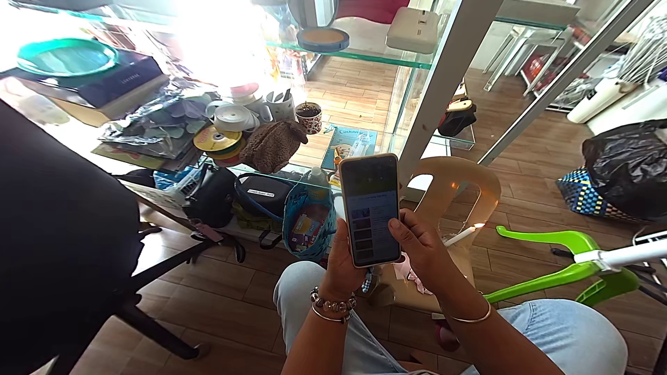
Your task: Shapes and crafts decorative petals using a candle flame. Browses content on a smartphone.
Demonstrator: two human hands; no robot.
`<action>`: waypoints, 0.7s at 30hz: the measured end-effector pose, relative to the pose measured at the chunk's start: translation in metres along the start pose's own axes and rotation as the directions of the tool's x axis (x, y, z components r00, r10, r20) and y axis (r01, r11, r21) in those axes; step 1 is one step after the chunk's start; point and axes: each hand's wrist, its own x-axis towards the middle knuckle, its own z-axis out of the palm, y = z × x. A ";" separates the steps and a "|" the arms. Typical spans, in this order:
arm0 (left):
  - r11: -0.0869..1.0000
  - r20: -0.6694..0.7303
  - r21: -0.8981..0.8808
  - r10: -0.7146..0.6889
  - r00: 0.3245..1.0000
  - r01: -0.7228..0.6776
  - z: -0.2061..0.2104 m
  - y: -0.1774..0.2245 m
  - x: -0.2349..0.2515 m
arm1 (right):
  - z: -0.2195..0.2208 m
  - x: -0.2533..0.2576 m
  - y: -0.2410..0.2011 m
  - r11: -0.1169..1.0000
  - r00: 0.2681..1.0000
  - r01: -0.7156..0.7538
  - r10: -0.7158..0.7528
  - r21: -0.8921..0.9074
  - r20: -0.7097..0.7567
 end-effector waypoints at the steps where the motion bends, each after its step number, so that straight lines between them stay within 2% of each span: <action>1: 1.000 0.004 -0.001 -0.001 1.000 0.001 0.000 0.000 0.000 | 0.000 0.000 0.000 1.000 1.000 0.001 -0.001 -0.003 -0.001; 8: 1.000 0.021 -0.004 -0.012 1.000 0.012 -0.001 0.000 0.000 | -0.005 0.001 -0.001 1.000 1.000 -0.010 0.010 -0.013 0.002; 11: 1.000 0.030 -0.003 -0.016 0.999 0.016 0.000 0.000 0.000 | -0.006 0.001 -0.002 0.999 0.999 0.006 -0.008 -0.040 -0.046; 17: 0.999 0.076 0.008 -0.034 0.997 0.033 -0.001 0.002 0.000 | -0.009 -0.003 -0.004 0.976 0.974 0.169 -0.186 -0.138 -0.126; 21: 1.000 0.068 0.003 -0.023 0.997 0.022 -0.001 0.001 0.000 | -0.008 -0.005 -0.004 0.948 0.953 0.270 -0.289 -0.171 -0.096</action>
